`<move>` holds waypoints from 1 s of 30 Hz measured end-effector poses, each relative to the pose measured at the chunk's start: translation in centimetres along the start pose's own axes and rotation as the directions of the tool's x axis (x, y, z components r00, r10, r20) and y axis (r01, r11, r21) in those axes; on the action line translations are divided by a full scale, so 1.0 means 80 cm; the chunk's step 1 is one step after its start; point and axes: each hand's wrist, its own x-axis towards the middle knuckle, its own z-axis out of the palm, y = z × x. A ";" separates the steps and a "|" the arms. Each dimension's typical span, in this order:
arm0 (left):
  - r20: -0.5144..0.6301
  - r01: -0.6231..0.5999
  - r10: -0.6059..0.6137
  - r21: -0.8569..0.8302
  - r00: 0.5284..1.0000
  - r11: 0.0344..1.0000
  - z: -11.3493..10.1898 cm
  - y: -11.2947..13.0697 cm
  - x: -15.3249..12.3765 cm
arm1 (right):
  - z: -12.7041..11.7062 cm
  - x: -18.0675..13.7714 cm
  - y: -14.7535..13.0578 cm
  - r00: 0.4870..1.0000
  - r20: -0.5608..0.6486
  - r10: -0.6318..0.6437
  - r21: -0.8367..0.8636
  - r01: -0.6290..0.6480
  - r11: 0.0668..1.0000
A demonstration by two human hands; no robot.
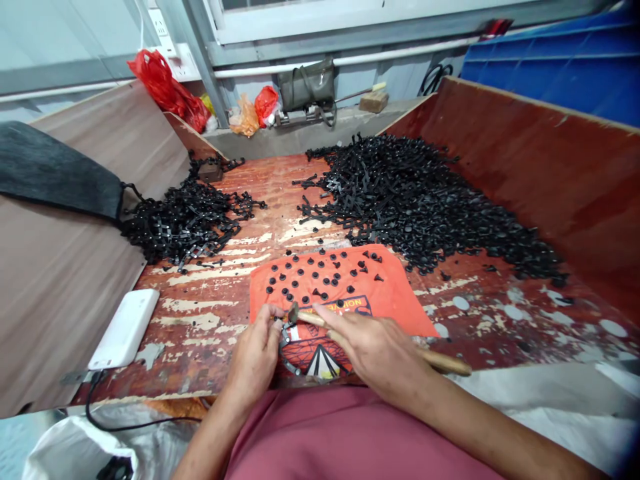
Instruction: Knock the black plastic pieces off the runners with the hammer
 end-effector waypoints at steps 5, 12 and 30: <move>-0.024 0.000 0.000 -0.027 1.000 1.000 0.003 -0.007 0.002 | -0.001 0.004 -0.001 1.000 -0.017 -0.005 0.036 0.006 0.999; 0.111 0.088 -0.057 -0.301 0.992 0.950 -0.012 -0.001 0.004 | -0.010 0.011 0.007 0.998 -0.022 0.057 0.219 -0.051 0.974; -0.161 0.098 -0.233 -0.583 0.959 0.807 -0.047 -0.003 0.077 | -0.009 -0.002 0.038 0.979 -0.003 0.204 0.339 -0.191 0.921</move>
